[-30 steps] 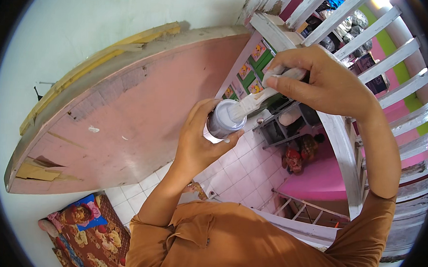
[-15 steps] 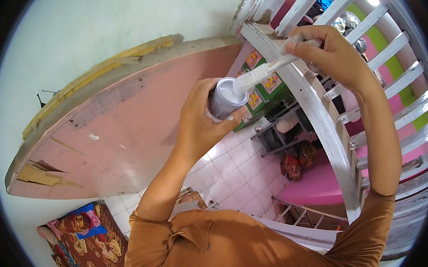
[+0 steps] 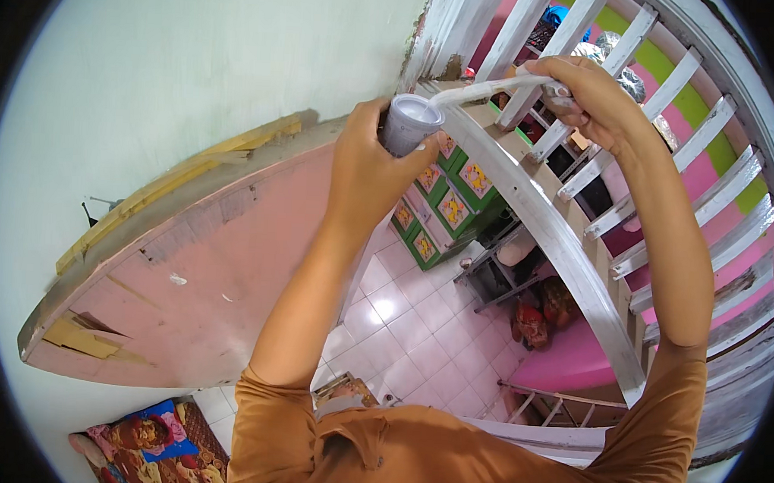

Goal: The person paints a wooden railing by repeatedly dipping a paintbrush into a paint container and applying paint onto the wooden beams.

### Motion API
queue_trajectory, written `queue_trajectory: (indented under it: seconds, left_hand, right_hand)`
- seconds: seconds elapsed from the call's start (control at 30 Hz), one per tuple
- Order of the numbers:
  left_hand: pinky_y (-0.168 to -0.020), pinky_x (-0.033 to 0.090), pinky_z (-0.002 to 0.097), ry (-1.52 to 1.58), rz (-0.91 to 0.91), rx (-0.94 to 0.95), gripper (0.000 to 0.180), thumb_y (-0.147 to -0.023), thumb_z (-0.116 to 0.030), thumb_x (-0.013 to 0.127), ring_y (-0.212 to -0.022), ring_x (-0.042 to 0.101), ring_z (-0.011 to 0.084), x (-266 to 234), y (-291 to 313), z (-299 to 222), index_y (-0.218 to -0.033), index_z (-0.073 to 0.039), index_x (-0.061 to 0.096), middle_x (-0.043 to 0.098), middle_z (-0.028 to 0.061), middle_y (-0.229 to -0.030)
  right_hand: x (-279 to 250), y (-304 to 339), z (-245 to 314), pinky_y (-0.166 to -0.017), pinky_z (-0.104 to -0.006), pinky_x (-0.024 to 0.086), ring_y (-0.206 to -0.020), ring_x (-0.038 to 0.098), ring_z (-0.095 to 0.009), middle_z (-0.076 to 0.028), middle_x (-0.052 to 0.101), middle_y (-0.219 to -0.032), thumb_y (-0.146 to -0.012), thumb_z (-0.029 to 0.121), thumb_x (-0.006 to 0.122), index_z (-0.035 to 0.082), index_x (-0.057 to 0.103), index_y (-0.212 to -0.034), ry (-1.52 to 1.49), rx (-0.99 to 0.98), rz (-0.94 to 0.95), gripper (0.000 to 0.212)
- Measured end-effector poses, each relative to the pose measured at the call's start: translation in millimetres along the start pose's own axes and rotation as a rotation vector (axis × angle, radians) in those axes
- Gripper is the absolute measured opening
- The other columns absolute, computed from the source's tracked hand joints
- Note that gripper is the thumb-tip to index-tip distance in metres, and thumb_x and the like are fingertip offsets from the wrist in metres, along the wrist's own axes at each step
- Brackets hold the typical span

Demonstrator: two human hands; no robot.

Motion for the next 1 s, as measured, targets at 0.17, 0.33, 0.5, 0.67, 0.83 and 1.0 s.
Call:
queue_trajectory:
  seconds: [0.17, 0.33, 0.5, 0.67, 0.83, 1.0]
  left_hand:
    - [-0.088, 0.054, 0.0412, 0.031, -0.043, 0.044, 0.060, -0.077, -0.026, 0.088, -0.101, 0.066, 0.0310, 4.3, -3.5, 8.1, -0.118, 0.008, 0.062, 0.065, 0.0214, -0.110]
    - [-0.089, 0.053, 0.0410, 0.034, 0.016, -0.041, 0.057, -0.079, -0.025, 0.087, -0.102, 0.066, 0.0309, 5.3, 19.4, 15.5, -0.118, 0.006, 0.061, 0.066, 0.0206, -0.110]
    - [-0.091, 0.053, 0.0386, 0.029, 0.036, -0.065, 0.054, -0.079, -0.022, 0.088, -0.103, 0.066, 0.0269, -0.7, 50.4, 17.9, -0.119, 0.004, 0.062, 0.067, 0.0170, -0.112]
    - [-0.093, 0.052, 0.0361, -0.053, 0.085, -0.051, 0.051, -0.082, -0.020, 0.087, -0.104, 0.066, 0.0230, -13.7, 80.3, 17.3, -0.120, 0.001, 0.061, 0.066, 0.0140, -0.113]
    - [-0.092, 0.052, 0.0358, -0.020, 0.076, -0.077, 0.049, -0.081, -0.017, 0.087, -0.103, 0.065, 0.0229, -28.6, 106.9, 16.7, -0.119, 0.001, 0.061, 0.064, 0.0130, -0.109]
    - [-0.090, 0.051, 0.0434, -0.030, 0.086, -0.164, 0.058, -0.078, -0.024, 0.088, -0.104, 0.062, 0.0351, -39.9, 132.9, 25.5, -0.122, 0.000, 0.058, 0.062, 0.0172, -0.114]
  right_hand:
    - [-23.0, -22.6, -0.7, -0.043, -0.0222, 0.025, -0.050, 0.039, -0.004, 0.003, 0.048, -0.063, -0.095, 0.025, 0.067, -0.002, 0.069, -0.096, -0.038, -0.070, -0.184, 0.026]
    - [-3.6, -44.9, 9.4, -0.046, -0.0281, 0.035, -0.051, 0.046, -0.007, 0.002, 0.054, -0.064, -0.094, 0.030, 0.069, 0.001, 0.071, -0.094, 0.133, -0.182, -0.290, 0.030]
    - [42.0, -54.7, 20.1, -0.068, -0.0447, 0.055, -0.069, 0.070, -0.032, -0.020, 0.069, -0.076, -0.093, 0.032, 0.062, 0.000, 0.071, -0.096, 0.547, -0.419, -0.331, 0.033]
    - [94.6, -59.8, 18.6, -0.074, -0.0496, 0.054, -0.076, 0.069, -0.042, -0.023, 0.071, -0.081, -0.097, 0.030, 0.060, 0.002, 0.072, -0.099, 0.858, -0.617, -0.343, 0.031]
    - [131.7, -67.6, 24.2, -0.076, -0.0536, 0.054, -0.079, 0.069, -0.044, -0.023, 0.068, -0.079, -0.097, 0.026, 0.058, 0.001, 0.065, -0.094, 1.142, -0.800, -0.220, 0.026]
    - [139.0, -77.3, 45.2, -0.079, -0.0541, 0.055, -0.082, 0.068, -0.044, -0.023, 0.069, -0.082, -0.095, 0.024, 0.058, 0.001, 0.064, -0.091, 1.278, -0.744, -0.215, 0.024]
Point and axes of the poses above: each hand's wrist, its own y-axis away from the middle knuckle, its own x-axis out of the palm, z = x × y, the point moved 9 cm from there along -y, towards the middle knuckle
